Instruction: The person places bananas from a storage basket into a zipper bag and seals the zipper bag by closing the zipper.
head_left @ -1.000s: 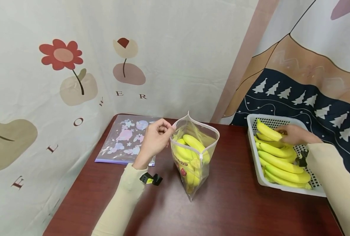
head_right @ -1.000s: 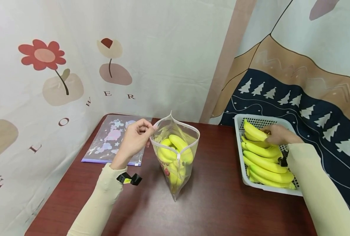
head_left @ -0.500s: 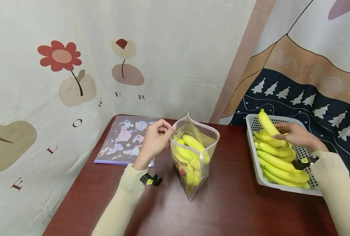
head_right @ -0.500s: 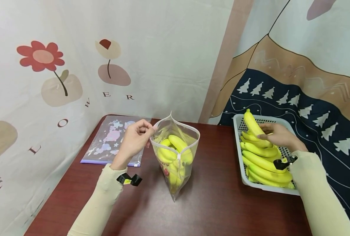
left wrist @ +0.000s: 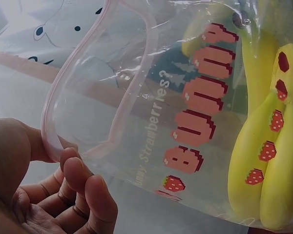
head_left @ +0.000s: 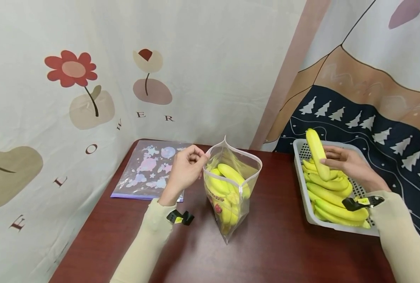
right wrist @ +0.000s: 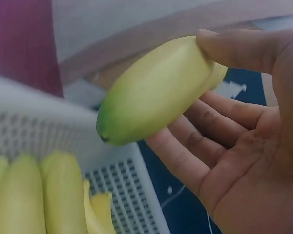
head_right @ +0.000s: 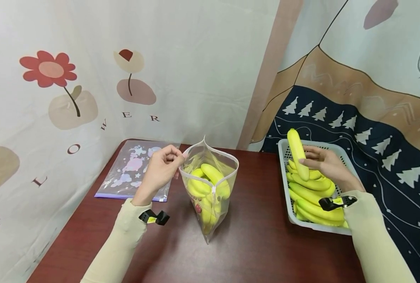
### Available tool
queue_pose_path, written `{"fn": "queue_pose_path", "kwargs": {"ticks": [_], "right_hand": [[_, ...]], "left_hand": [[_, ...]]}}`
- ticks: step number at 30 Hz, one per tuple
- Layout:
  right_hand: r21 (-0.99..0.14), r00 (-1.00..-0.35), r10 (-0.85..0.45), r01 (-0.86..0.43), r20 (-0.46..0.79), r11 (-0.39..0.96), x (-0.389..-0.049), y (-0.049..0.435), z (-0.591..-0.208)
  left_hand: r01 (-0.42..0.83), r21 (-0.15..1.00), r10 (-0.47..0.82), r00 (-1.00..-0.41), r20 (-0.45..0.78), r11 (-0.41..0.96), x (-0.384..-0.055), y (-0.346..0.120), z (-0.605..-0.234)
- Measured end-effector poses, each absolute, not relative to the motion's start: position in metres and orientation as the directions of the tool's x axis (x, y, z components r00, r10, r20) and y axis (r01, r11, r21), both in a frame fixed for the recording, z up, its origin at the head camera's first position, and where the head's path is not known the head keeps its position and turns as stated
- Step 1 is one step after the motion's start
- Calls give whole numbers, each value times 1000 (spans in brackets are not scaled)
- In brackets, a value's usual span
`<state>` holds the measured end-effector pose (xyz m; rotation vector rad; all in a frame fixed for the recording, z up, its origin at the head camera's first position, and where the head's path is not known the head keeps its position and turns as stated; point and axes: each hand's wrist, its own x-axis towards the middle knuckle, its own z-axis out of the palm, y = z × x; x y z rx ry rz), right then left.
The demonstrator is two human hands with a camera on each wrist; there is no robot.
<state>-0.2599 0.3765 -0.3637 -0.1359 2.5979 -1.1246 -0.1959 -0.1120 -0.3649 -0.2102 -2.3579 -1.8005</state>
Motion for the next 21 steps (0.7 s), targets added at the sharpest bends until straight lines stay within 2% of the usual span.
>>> {"fn": "queue_pose_path", "kwargs": {"ticks": [3,7,12,17,21], "right_hand": [[-805,-953,-236,15,-192,594,-254,369,-362],[-919,-948,-298,-12,-115,393,-248,356,-358],[-983,-922,-386,-34,-39,180,-240,337,-353],[-991,-893,-448,-27,-34,129,-234,319,-344],[-990,-884,-463,4,-71,143,-229,303,-332]], "left_hand": [[198,942,12,-979,202,270,-196,-111,-364],[196,943,10,-980,201,269,-195,-111,-362],[210,945,5,-976,216,252,-195,-112,-365],[229,944,11,-972,233,237,-196,-113,-368],[224,943,7,-973,229,246,-195,-112,-364]]}}
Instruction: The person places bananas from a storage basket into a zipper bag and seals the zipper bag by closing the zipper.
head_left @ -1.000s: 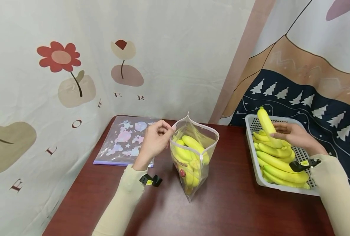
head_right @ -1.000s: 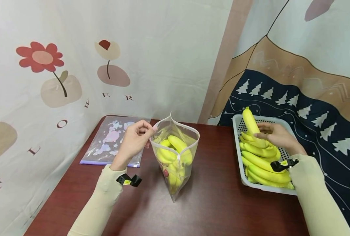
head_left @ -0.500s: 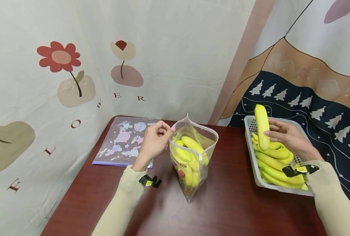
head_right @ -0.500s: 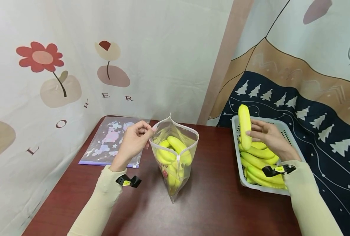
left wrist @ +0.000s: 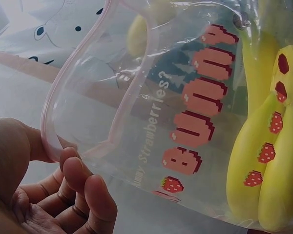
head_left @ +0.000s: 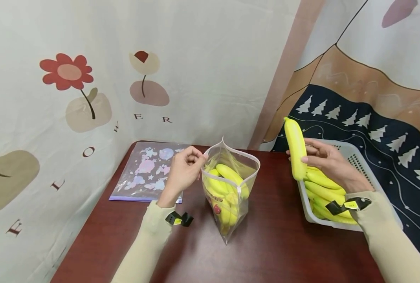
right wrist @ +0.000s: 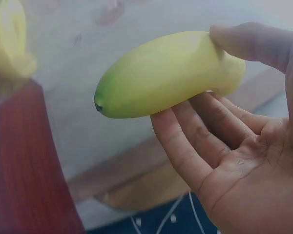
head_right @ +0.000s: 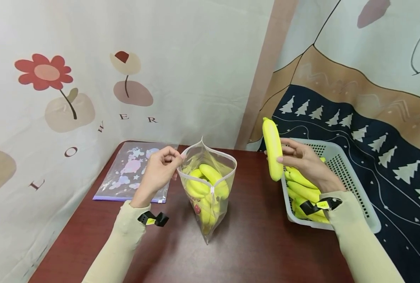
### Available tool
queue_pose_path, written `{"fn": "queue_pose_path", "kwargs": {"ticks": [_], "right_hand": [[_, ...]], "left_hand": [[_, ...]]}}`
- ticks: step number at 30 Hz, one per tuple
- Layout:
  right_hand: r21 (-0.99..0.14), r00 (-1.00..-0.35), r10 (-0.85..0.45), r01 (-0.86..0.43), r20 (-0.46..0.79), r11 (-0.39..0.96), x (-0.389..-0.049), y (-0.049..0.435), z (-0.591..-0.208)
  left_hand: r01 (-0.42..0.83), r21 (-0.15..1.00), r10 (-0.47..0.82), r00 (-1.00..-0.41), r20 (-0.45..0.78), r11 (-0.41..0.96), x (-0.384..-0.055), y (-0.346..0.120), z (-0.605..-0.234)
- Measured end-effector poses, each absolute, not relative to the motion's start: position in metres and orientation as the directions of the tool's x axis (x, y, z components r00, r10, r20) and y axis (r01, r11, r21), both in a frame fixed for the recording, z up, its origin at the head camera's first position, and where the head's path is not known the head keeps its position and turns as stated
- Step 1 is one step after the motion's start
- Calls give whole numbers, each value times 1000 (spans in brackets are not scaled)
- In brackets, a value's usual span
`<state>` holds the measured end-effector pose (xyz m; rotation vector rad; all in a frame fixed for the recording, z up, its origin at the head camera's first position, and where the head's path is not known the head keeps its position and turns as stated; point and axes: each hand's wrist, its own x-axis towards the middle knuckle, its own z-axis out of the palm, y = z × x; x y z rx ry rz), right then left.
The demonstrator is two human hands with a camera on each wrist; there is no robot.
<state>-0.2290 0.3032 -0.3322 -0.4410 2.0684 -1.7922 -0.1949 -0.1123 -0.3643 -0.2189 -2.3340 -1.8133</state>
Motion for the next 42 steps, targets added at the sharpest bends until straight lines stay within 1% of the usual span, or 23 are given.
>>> {"fn": "queue_pose_path", "kwargs": {"ticks": [5,9,13,15,18,23,26,30,35,42], "right_hand": [[-987,-870,-490,-30,-54,161,-226,283,-316],[-981,-856,-517,-103,4,162,-224,267,-307],[-977,-833,-550,-166,64,136,-224,251,-299],[-974,-822,-562,-195,97,117,-224,243,-295],[-975,-815,-568,-204,119,88,-222,231,-288],[-979,-808,-574,-196,133,49,-221,208,-279],[-982,-812,-572,-179,117,53,-223,194,-278],[-982,-817,-571,-165,83,92,-226,179,-284],[-971,-809,-587,-158,23,179,-225,167,-295],[-934,-789,-610,-163,-69,317,-214,153,-301]], "left_hand": [[197,946,-3,-979,204,257,-192,-111,-357],[194,949,2,-980,200,248,-182,-108,-342],[196,950,7,-980,200,242,-178,-109,-338],[197,950,6,-979,201,242,-178,-109,-339],[195,948,4,-980,200,253,-183,-110,-346],[188,944,3,-981,195,273,-194,-113,-363],[193,944,1,-980,200,267,-196,-114,-367],[213,942,8,-976,218,260,-196,-114,-368],[237,936,26,-971,238,260,-196,-113,-368],[241,932,29,-970,242,273,-198,-112,-366]]}}
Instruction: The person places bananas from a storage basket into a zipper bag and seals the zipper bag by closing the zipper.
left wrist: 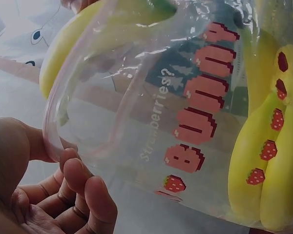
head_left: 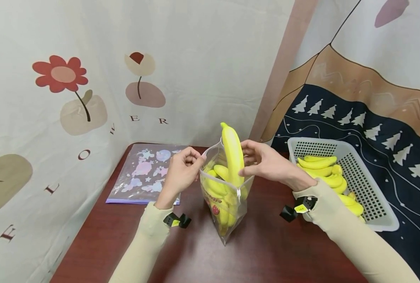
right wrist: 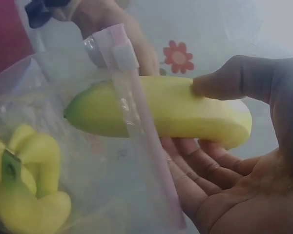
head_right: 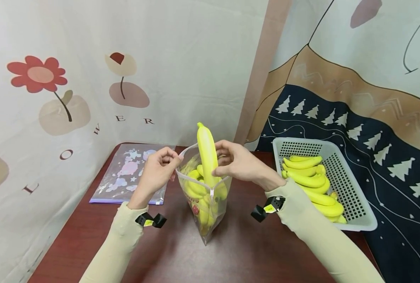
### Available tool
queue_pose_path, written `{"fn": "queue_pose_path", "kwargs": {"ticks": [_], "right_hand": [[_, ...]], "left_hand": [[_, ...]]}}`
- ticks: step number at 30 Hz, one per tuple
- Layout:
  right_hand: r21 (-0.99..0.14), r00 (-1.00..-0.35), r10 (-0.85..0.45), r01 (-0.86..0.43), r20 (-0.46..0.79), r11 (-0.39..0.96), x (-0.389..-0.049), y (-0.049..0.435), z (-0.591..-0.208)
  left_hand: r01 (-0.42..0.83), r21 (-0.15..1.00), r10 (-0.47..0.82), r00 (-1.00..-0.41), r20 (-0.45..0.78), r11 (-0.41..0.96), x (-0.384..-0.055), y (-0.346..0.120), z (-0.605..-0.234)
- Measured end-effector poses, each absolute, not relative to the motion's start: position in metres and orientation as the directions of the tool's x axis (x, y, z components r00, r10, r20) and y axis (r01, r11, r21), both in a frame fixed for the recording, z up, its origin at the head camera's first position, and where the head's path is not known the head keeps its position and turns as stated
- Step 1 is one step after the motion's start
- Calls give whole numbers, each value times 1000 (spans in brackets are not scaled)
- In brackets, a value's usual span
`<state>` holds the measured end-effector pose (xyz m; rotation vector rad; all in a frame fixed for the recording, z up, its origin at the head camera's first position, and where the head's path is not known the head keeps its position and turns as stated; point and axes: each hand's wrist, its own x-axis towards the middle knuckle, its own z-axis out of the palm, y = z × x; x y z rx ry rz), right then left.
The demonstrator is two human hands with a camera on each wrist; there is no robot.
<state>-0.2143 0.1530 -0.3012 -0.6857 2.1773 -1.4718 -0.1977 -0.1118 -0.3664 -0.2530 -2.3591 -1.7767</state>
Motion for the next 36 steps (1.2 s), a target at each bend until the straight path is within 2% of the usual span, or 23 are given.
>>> {"fn": "queue_pose_path", "kwargs": {"ticks": [6,12,19,25,28,30,36], "right_hand": [[-913,-747,-639,-110,-185,393,-206,147,-302],[-850,-740,-612,-106,-280,517,-203,140,-301],[-820,-687,-634,-97,-355,564,-201,136,-303],[-812,-708,-571,6,-416,584,-200,126,-311],[-829,-710,-568,39,-416,558,-199,124,-311],[-840,-702,-593,14,-395,542,-199,126,-309],[-859,-706,-670,-175,-231,481,-199,141,-302]], "left_hand": [[231,932,18,-972,235,278,-198,-109,-365],[227,923,-9,-970,242,310,-197,-106,-362],[236,891,-66,-957,282,388,-197,-102,-361],[261,887,-50,-952,301,382,-197,-103,-363],[259,893,-42,-955,294,368,-197,-104,-363],[254,902,-39,-958,284,350,-197,-105,-364],[240,917,-39,-963,266,318,-198,-109,-365]]}}
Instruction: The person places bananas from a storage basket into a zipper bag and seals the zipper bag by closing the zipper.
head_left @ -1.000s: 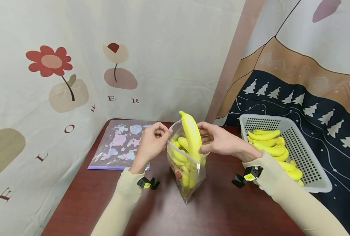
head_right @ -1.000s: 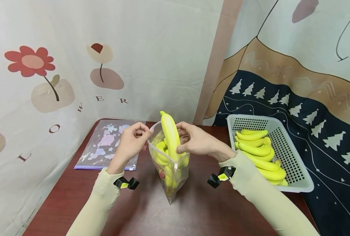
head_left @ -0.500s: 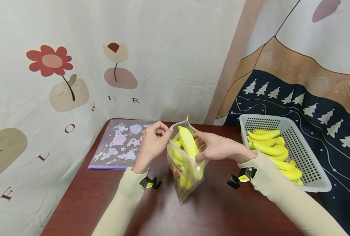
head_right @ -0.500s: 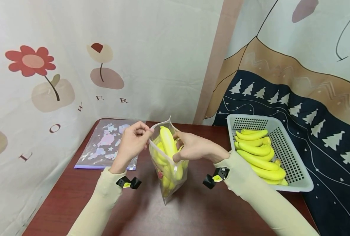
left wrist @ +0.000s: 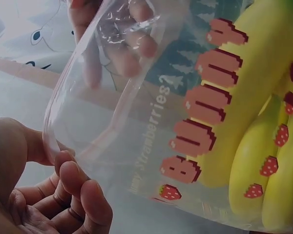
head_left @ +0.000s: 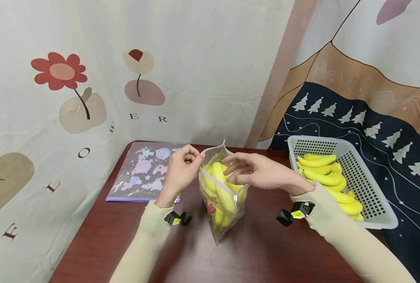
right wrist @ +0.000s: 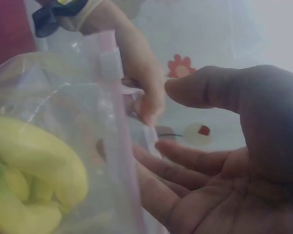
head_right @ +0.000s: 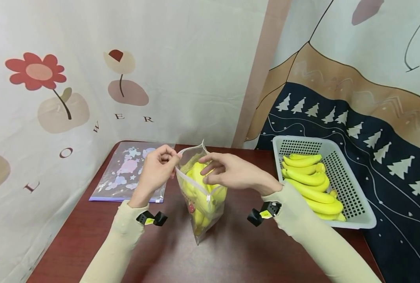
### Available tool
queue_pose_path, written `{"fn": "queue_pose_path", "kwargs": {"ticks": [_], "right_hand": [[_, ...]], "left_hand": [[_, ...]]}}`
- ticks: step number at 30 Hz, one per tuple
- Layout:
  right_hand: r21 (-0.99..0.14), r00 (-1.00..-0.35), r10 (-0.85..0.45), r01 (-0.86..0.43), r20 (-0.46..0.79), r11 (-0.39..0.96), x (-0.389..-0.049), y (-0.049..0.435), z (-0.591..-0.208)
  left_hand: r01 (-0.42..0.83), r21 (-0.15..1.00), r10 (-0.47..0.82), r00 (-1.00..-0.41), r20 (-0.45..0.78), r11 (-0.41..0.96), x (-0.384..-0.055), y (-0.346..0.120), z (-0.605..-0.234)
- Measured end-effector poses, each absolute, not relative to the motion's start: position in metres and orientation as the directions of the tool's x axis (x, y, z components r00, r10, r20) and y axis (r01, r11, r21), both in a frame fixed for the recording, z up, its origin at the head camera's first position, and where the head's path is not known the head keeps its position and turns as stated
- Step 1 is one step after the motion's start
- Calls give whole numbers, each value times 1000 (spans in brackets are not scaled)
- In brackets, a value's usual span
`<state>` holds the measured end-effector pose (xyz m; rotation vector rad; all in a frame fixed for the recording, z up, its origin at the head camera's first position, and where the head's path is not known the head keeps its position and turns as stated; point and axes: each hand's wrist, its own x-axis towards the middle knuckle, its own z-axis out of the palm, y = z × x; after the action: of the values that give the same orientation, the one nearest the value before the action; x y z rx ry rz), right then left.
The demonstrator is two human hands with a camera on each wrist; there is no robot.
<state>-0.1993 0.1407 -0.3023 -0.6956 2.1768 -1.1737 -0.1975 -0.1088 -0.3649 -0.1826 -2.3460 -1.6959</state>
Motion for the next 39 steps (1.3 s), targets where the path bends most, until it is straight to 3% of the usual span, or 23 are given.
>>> {"fn": "queue_pose_path", "kwargs": {"ticks": [9,20,28,39], "right_hand": [[-802,-783,-621,-388,29,453,-207,170,-299],[-642,-847,-517,-466,124,609,-230,210,-315],[-498,-891,-447,-423,76,757,-255,247,-327],[-377,-940,-340,-302,-35,875,-286,295,-345]], "left_hand": [[197,939,-45,-975,218,283,-188,-111,-347],[197,941,-38,-976,216,276,-181,-110,-338],[190,937,-45,-976,212,294,-196,-118,-365],[212,941,-41,-972,231,265,-195,-123,-369]]}}
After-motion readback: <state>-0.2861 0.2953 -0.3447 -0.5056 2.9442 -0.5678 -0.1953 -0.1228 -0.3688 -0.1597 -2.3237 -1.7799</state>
